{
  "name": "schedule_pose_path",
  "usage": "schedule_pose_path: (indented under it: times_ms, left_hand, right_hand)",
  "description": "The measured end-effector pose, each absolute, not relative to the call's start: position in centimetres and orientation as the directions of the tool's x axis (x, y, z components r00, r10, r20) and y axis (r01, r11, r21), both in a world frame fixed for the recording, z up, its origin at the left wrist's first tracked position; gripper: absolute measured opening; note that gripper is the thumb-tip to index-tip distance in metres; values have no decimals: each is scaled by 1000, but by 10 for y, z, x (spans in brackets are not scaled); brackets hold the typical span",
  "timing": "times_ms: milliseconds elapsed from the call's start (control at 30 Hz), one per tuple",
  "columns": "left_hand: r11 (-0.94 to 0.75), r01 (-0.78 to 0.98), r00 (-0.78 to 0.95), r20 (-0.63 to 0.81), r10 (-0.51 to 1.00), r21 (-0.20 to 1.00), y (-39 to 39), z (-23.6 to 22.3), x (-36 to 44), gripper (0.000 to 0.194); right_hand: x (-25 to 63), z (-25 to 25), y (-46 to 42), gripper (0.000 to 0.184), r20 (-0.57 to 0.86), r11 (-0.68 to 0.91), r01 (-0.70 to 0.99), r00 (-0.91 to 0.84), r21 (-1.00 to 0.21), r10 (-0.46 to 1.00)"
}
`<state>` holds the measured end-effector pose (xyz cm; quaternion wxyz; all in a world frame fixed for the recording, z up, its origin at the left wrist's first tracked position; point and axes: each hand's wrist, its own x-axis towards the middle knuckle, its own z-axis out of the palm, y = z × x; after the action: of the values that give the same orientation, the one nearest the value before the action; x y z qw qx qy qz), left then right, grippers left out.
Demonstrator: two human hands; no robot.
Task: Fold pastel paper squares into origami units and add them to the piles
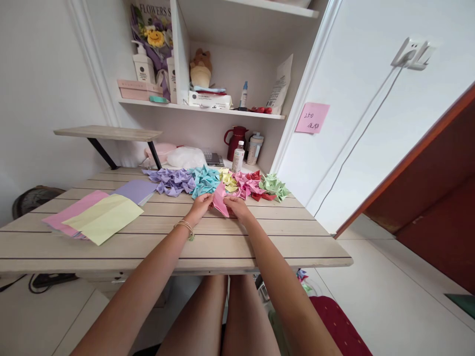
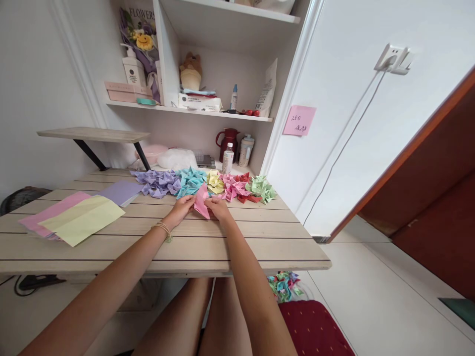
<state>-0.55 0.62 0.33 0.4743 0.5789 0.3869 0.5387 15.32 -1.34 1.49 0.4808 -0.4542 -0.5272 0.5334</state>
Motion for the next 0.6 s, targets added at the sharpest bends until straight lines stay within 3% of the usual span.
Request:
schedule_pose_path:
  times_ms: [200, 400, 600]
  left_hand:
    - [-396, 248, 132, 374, 918, 884, 5, 3, -4, 27]
    - [-472, 288, 312, 384, 869, 833, -3, 3, -3, 20]
    - [-484, 333, 319, 387, 865, 809, -2, 1, -3, 24]
  right_hand:
    - [155, 13, -11, 34, 186, 200, 131, -108, -971, 977]
    - [156, 12, -13, 41, 265, 333, 443, -209, -833, 941]
    - [156, 12, -13, 43, 294, 378, 512, -240, -771, 925]
